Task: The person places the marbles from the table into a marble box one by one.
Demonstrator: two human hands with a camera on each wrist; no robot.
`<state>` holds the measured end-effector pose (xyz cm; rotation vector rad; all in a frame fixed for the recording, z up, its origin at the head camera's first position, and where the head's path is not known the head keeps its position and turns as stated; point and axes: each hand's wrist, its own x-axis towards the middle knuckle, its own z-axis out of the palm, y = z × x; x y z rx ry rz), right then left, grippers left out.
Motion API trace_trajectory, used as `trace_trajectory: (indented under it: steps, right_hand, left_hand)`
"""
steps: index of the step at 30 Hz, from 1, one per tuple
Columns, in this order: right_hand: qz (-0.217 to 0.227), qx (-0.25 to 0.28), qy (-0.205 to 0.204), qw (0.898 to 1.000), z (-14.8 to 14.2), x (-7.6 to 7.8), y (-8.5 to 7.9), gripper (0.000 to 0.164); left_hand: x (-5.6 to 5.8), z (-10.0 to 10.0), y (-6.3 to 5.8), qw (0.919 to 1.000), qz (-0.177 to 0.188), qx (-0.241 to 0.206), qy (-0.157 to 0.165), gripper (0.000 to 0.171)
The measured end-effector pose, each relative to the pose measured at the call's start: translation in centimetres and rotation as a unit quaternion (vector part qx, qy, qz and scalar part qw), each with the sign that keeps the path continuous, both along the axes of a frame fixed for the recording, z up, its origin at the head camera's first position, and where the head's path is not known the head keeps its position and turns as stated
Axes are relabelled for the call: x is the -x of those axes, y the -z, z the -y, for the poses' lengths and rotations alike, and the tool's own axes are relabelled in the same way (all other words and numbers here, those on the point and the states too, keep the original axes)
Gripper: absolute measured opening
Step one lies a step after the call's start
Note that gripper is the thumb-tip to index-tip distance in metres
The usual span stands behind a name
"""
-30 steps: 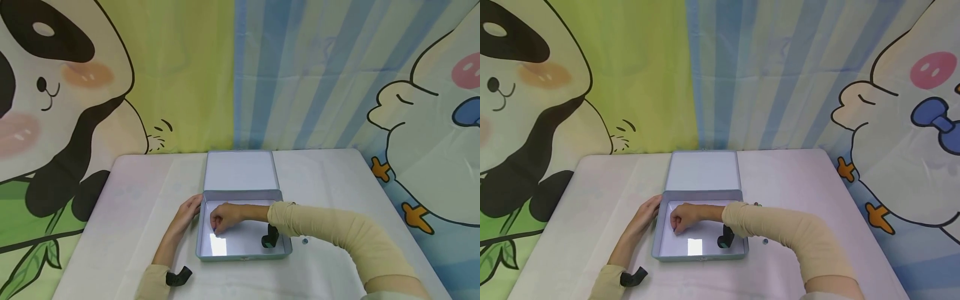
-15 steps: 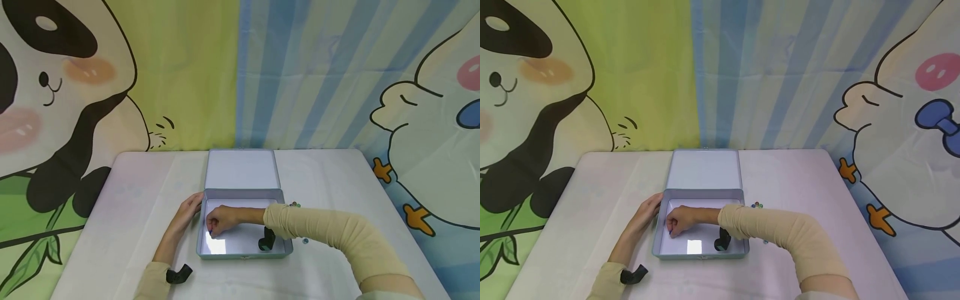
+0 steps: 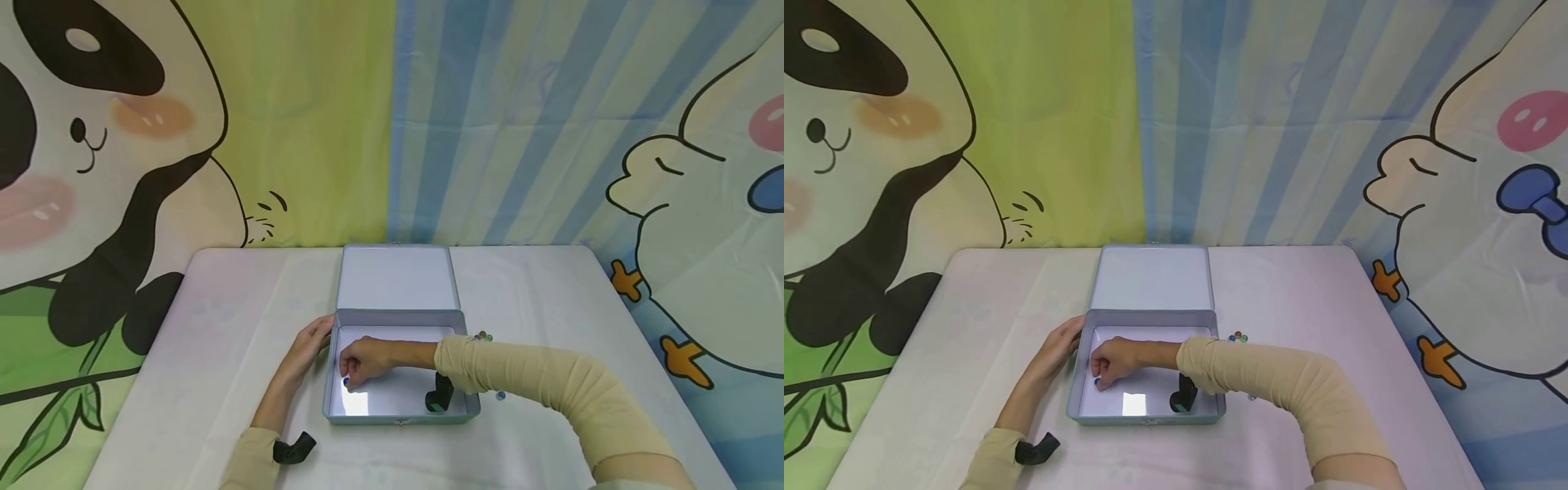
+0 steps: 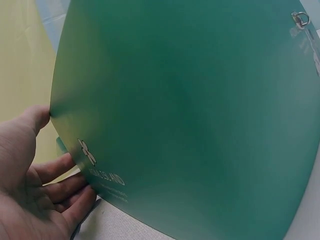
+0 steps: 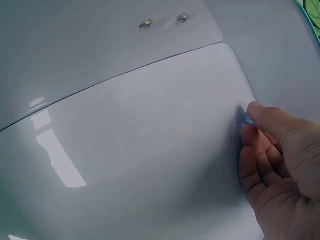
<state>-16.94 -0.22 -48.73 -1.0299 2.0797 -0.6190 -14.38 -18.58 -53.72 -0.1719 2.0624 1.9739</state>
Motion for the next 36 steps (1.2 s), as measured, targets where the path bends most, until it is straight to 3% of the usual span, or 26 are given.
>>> trace_trajectory:
  steps: [3, 9, 13, 17, 25, 31, 36]
  right_hand:
    - [0.0, 0.005, 0.005, 1.0, -0.8, 0.2, -1.0, 0.021]
    - [0.025, 0.058, 0.037, 0.997, -4.7, -0.2, -5.1, 0.023]
    - [0.027, 0.096, 0.073, 0.992, -8.7, -1.8, -7.6, 0.02]
    - [0.038, 0.123, 0.12, 0.984, -13.1, -4.5, -9.2, 0.019]
    - [0.044, 0.16, 0.175, 0.971, -20.3, -9.9, -9.5, 0.017]
    - [0.015, 0.167, 0.216, 0.962, -22.9, -11.7, -9.3, 0.015]
    - [-0.016, 0.164, 0.247, 0.955, -24.8, -12.9, -8.1, 0.016]
  left_hand:
    - [0.1, -0.1, 0.1, 1.0, 0.0, -0.005, -0.002, 0.055]
    - [-0.1, -0.4, 0.5, 1.0, 0.002, 0.004, -0.008, 0.058]
    - [-0.6, -0.7, 0.7, 0.9999, 0.006, 0.007, -0.011, 0.058]
    - [-0.8, -0.6, 0.8, 0.9999, 0.002, 0.007, -0.016, 0.058]
    - [-0.8, 0.6, 0.1, 0.9997, 0.0, 0.023, -0.009, 0.062]
    - [-0.4, 0.8, -0.2, 0.9998, -0.008, 0.019, -0.005, 0.06]
    - [-0.4, 0.2, 0.0, 0.9999, -0.006, 0.016, 0.004, 0.06]
